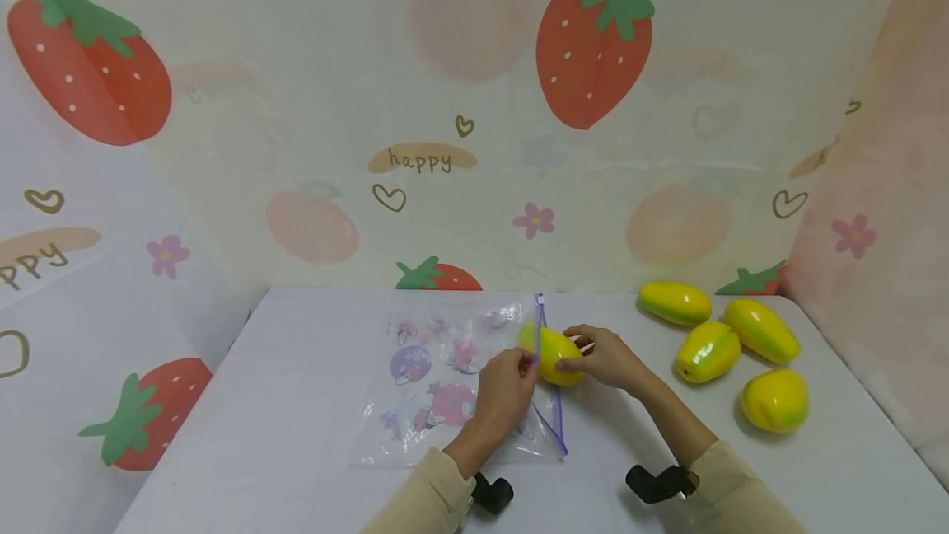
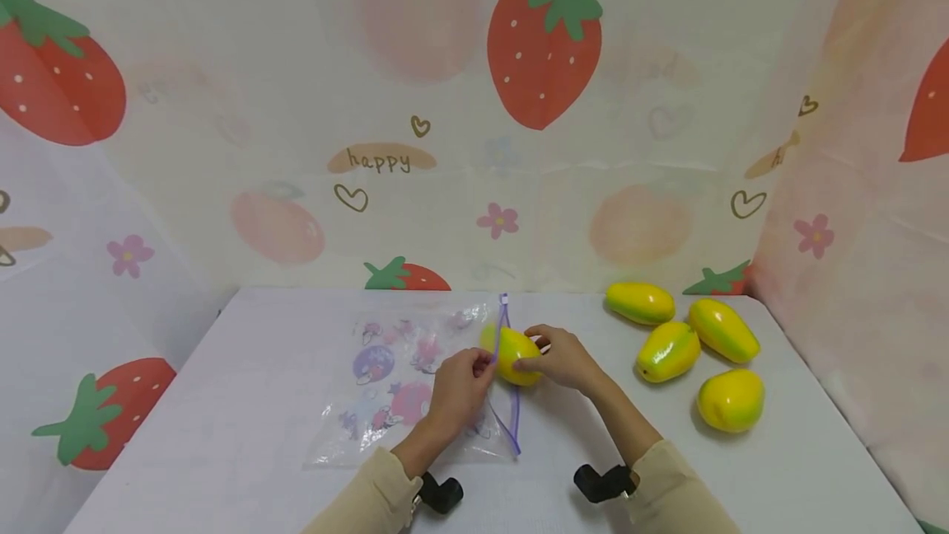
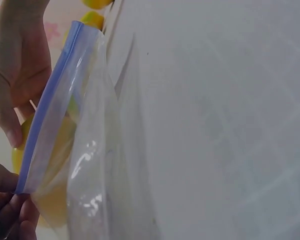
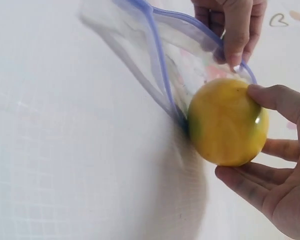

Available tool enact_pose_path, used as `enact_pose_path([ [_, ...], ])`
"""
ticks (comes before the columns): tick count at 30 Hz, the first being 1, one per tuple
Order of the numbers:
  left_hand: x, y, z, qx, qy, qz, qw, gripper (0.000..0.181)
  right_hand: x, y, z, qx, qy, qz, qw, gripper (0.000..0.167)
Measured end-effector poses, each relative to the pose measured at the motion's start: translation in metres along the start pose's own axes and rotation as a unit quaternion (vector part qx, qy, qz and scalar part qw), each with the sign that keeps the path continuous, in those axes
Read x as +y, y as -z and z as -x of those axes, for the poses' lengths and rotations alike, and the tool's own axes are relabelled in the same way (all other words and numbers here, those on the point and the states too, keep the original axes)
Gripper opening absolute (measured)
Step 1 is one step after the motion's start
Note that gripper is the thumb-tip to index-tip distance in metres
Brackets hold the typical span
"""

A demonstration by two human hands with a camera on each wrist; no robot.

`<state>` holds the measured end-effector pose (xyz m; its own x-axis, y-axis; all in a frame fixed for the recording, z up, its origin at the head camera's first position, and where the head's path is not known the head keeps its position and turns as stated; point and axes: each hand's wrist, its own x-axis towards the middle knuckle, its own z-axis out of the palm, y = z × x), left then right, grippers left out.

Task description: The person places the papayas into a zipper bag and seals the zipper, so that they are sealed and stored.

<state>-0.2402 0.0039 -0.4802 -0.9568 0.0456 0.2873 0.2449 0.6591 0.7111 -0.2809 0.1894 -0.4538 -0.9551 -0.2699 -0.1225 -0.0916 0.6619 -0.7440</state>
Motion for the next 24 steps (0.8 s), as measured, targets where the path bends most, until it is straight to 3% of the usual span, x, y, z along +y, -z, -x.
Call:
enact_pose_path([
  [15,-0.001,0.003,0.001,-0.01,-0.035,0.015,0.9992,0.013,0.003,-0.001,-0.009,0.019,0.015,-0.032,0.9992,0.063],
  [24,0.0,0.004,0.002,-0.026,-0.047,0.018,0.9984,0.011,0.004,-0.013,-0.024,0.041,0.024,-0.061,0.997,0.057],
])
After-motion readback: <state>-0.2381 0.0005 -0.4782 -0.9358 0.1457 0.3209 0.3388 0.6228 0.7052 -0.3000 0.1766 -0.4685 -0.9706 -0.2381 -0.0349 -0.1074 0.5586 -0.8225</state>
